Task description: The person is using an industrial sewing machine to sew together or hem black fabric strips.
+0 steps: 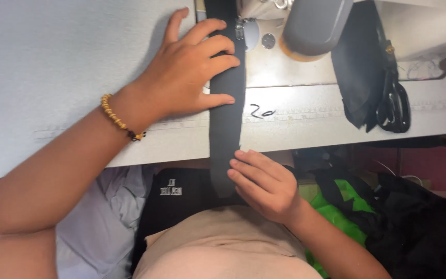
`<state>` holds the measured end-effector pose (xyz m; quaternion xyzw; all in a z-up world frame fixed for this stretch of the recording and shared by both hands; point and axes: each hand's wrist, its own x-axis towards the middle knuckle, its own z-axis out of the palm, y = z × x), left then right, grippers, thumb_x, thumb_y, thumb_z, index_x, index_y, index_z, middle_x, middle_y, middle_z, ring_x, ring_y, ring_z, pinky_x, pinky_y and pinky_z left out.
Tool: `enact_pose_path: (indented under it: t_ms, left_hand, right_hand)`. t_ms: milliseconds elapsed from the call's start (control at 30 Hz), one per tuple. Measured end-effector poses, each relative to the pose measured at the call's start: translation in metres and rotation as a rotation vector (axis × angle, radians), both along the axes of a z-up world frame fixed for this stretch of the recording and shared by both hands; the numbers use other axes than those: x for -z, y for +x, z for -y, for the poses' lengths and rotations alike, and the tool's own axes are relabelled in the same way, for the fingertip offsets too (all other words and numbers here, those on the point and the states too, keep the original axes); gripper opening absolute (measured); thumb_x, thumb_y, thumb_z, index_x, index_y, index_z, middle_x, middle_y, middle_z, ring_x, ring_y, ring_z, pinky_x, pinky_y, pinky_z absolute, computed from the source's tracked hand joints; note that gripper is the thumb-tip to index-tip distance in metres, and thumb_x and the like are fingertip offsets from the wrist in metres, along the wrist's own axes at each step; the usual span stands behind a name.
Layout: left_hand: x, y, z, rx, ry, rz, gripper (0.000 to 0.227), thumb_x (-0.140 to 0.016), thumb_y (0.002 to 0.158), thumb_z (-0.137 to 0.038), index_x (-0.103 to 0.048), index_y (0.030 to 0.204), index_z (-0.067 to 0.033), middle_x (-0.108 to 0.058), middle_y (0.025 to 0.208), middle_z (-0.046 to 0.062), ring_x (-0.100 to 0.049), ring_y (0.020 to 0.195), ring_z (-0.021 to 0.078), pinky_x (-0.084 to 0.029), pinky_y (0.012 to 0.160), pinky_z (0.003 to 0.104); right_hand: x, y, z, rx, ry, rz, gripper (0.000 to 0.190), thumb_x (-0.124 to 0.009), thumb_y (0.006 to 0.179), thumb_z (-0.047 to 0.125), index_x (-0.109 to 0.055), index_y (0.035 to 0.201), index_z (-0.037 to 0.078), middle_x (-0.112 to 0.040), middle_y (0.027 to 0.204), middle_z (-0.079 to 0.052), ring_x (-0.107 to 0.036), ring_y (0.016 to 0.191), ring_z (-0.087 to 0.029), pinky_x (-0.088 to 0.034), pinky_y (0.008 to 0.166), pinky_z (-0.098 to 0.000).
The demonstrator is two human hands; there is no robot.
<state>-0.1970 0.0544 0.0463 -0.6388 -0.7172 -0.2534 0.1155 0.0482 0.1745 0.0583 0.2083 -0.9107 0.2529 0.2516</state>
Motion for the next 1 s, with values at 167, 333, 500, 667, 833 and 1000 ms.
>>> enact_pose_path:
  t_ms: [167, 333, 500, 667, 833, 1000]
  left_hand:
    - [0.004, -0.006, 0.000, -0.005, -0.031, 0.061, 0.049, -0.083, 0.085, -0.055, -0.080, 0.108, -0.0117, -0.070, 0.116, 0.001, -0.053, 0.131, 0.0367, -0.011, 0.111, 0.072]
    - [0.003, -0.004, -0.001, -0.026, 0.023, 0.039, 0.049, -0.088, 0.083, -0.053, -0.081, 0.108, -0.0113, -0.072, 0.115, 0.001, -0.052, 0.132, 0.0393, -0.013, 0.110, 0.075]
    - [0.007, -0.005, -0.003, -0.067, 0.126, -0.012, 0.049, -0.098, 0.081, -0.053, -0.078, 0.094, -0.0105, -0.070, 0.112, 0.000, -0.055, 0.121, 0.0384, -0.020, 0.110, 0.072]
    - [0.002, -0.006, -0.005, -0.145, 0.210, -0.056, 0.051, -0.099, 0.090, -0.054, -0.072, 0.091, -0.0101, -0.064, 0.104, 0.006, -0.057, 0.105, 0.0345, -0.028, 0.110, 0.064]
    - [-0.013, -0.006, -0.002, -0.039, 0.228, 0.033, 0.010, -0.077, 0.087, -0.006, -0.069, 0.087, -0.0103, -0.064, 0.095, 0.002, -0.058, 0.098, 0.0313, -0.032, 0.103, 0.056]
    - [-0.023, 0.002, 0.004, 0.159, 0.043, 0.234, 0.037, -0.072, 0.072, -0.026, -0.053, 0.100, -0.0097, -0.056, 0.102, 0.007, -0.053, 0.102, 0.0300, -0.032, 0.100, 0.048]
  right_hand:
    - [-0.006, -0.014, -0.005, -0.052, 0.014, -0.021, 0.012, -0.057, 0.095, 0.002, -0.067, 0.093, -0.005, -0.072, 0.094, -0.016, -0.072, 0.093, -0.033, -0.061, 0.086, -0.0465]
    - [-0.007, -0.021, -0.011, -0.065, 0.018, -0.016, 0.012, -0.056, 0.096, 0.002, -0.065, 0.091, -0.005, -0.071, 0.092, -0.016, -0.071, 0.088, -0.032, -0.062, 0.083, -0.0473]
    - [-0.013, -0.040, -0.020, -0.049, 0.014, -0.020, 0.009, -0.060, 0.094, 0.001, -0.064, 0.089, -0.004, -0.071, 0.088, -0.016, -0.072, 0.085, -0.030, -0.056, 0.090, -0.0468]
    - [-0.015, -0.066, -0.040, -0.093, 0.044, 0.043, 0.013, -0.053, 0.096, -0.002, -0.062, 0.097, -0.011, -0.065, 0.090, -0.018, -0.067, 0.088, -0.036, -0.056, 0.092, -0.0454]
    - [-0.003, -0.091, -0.068, -0.134, 0.070, 0.111, 0.016, -0.059, 0.097, 0.001, -0.061, 0.110, -0.007, -0.065, 0.101, -0.015, -0.064, 0.099, -0.034, -0.051, 0.101, -0.0513]
    - [-0.003, -0.115, -0.082, -0.216, 0.008, 0.200, 0.013, -0.058, 0.098, 0.006, -0.064, 0.105, -0.004, -0.067, 0.100, -0.013, -0.061, 0.110, -0.035, -0.048, 0.106, -0.0495]
